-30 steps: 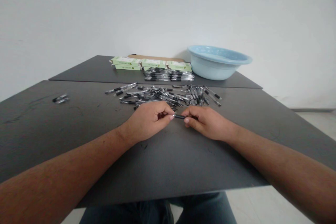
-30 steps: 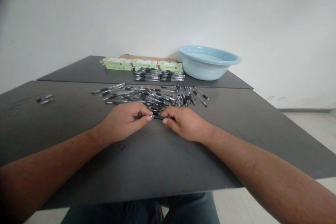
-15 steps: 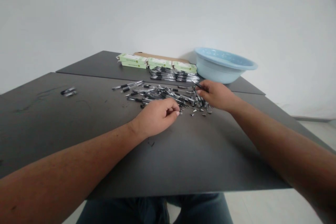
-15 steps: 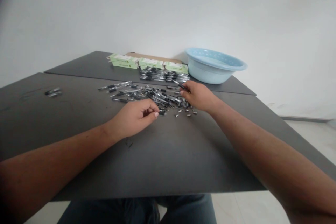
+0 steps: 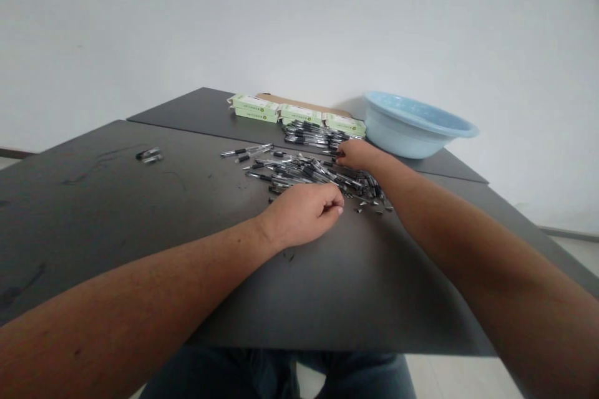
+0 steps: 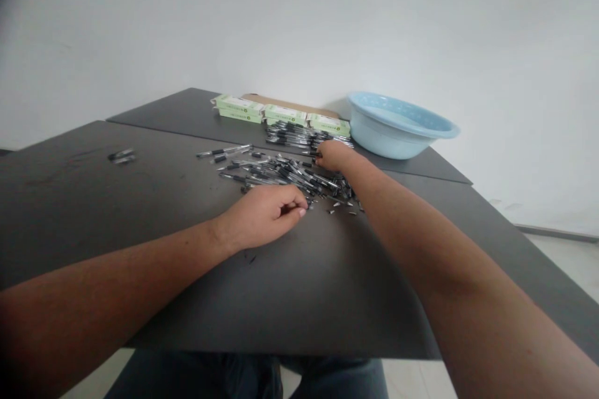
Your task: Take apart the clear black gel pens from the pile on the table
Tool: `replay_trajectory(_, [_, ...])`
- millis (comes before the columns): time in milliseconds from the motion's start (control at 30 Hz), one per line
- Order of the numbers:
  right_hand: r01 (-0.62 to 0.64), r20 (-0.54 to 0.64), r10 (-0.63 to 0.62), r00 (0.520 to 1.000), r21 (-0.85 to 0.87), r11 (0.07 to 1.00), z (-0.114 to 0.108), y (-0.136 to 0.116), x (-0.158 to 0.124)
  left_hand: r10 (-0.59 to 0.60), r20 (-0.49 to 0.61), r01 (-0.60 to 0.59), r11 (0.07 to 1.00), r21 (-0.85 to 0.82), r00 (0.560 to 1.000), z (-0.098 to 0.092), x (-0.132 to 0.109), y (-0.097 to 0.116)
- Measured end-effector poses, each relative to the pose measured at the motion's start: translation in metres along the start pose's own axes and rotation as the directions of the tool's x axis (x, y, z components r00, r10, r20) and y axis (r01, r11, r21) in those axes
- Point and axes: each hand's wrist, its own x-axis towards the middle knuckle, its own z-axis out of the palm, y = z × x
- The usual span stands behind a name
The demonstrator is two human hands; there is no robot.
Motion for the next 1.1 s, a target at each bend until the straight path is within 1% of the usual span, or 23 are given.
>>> replay_trajectory(100, [-0.018,0.012,0.018,1.0,-0.013,1.0,-0.002,-0.001,0.0,0.009,0.001,-0.009,1.0,0.004,1.0,0.0,0.0,0.002])
replay_trajectory(200, [-0.039,-0.024,0.039,0.999,-0.007,0.999,-0.011,0.001,-0.007,0.009,-0.002,-0.009,1.0,0.0,1.0,0.0,0.0,0.0])
replay_trajectory(267, [-0.052,-0.061,0.052,0.997,0.005,0.999,-0.021,0.004,-0.017,0.002,-0.008,-0.002,1.0,-0.007,1.0,0.0,0.001,-0.001])
replay_trajectory(333, [-0.066,-0.103,0.068,0.992,0.019,0.998,-0.031,0.008,-0.033,-0.02,-0.024,0.019,1.0,-0.024,1.0,0.0,0.001,-0.002])
replay_trajectory(433, [-0.057,-0.146,0.066,0.987,0.067,0.996,-0.045,0.012,-0.069,-0.073,-0.057,0.069,0.995,-0.075,0.996,0.0,0.002,-0.003])
replay_trajectory(500, [0.012,-0.175,0.03,0.984,0.237,0.971,-0.049,0.01,-0.098,-0.107,-0.077,0.097,0.988,-0.12,0.991,0.002,0.002,-0.004])
replay_trajectory(533, [0.049,-0.162,0.005,0.987,0.327,0.944,-0.05,0.008,-0.112,-0.123,-0.087,0.109,0.983,-0.147,0.989,0.003,0.002,-0.005])
replay_trajectory(600, [0.096,-0.117,-0.045,0.992,0.48,0.872,-0.048,-0.002,-0.14,-0.147,-0.098,0.123,0.969,-0.215,0.984,0.005,0.002,-0.005])
replay_trajectory(700, [0.122,-0.105,-0.07,0.992,0.645,0.754,-0.038,-0.021,-0.171,-0.137,-0.065,0.109,0.942,-0.317,0.988,0.008,0.001,-0.007])
replay_trajectory(767, [0.12,-0.108,-0.061,0.992,0.705,0.699,-0.029,-0.032,-0.182,-0.099,-0.017,0.086,0.929,-0.361,0.995,0.01,0.0,-0.006])
replay_trajectory(833, [0.115,-0.111,-0.048,0.993,0.744,0.658,-0.021,-0.041,-0.187,-0.063,0.03,0.069,0.925,-0.373,0.998,0.01,-0.001,-0.005])
replay_trajectory(900, [0.119,-0.125,-0.035,0.992,0.769,0.628,-0.015,-0.048,-0.189,-0.039,0.068,0.06,0.938,-0.343,0.997,0.01,-0.002,-0.003])
replay_trajectory(967, [0.137,-0.157,-0.019,0.987,0.787,0.601,-0.01,-0.052,-0.189,-0.032,0.084,0.054,0.958,-0.28,0.996,0.008,-0.002,-0.001])
replay_trajectory(1033, [0.177,-0.199,-0.026,0.98,0.791,0.586,-0.007,-0.052,-0.19,-0.042,0.069,0.055,0.977,-0.206,0.997,0.005,-0.001,0.001])
replay_trajectory(1100, [0.223,-0.245,-0.049,0.968,0.761,0.61,-0.006,-0.046,-0.192,-0.076,0.029,0.079,0.987,-0.139,0.997,0.002,0.0,0.002])
